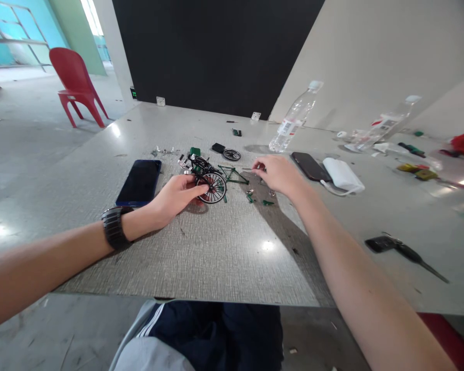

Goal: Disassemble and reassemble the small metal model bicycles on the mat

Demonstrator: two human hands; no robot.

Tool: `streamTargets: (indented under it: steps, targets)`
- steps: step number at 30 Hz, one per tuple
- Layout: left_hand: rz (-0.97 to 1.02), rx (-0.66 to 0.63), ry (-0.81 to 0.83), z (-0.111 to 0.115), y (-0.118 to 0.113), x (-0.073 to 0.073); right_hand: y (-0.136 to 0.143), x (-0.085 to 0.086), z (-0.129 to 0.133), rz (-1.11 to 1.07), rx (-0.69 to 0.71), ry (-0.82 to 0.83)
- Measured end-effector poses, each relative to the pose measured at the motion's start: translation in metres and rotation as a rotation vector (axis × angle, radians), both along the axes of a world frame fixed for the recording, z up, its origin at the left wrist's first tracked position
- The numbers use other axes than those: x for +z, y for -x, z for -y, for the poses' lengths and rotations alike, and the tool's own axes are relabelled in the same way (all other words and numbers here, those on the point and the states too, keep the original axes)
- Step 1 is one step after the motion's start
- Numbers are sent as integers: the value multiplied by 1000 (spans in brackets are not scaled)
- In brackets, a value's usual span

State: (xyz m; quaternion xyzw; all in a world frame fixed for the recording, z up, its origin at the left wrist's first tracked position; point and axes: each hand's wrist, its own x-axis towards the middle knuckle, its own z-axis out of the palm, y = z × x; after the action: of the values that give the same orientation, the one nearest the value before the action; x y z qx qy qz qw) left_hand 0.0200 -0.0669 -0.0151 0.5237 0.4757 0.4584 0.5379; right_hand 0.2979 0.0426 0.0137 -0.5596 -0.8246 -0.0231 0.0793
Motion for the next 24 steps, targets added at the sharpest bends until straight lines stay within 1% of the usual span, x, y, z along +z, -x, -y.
streamTargets:
  steps: [4, 8, 12, 18, 20, 22, 24]
  targets:
    - [15, -15, -1, 1, -1, 1, -6, 0, -2, -26, 30, 36]
    - [15, -11, 12, 0, 0, 1, 0, -1, 0, -25, 46, 78]
    - [24, -6, 22, 0, 0, 0, 9, -1, 4, 23, 4, 141]
    - [48, -1, 28, 3, -3, 5, 13, -1, 9, 101, -29, 142]
    - [37, 0, 32, 3, -3, 5, 12, 2, 10, 38, -59, 125]
    - [36, -8, 31, 3, -2, 4, 12, 5, 11, -107, -86, 82]
    - [47, -20, 30, 1, -1, 1, 14, 9, 13, -265, -64, 21]
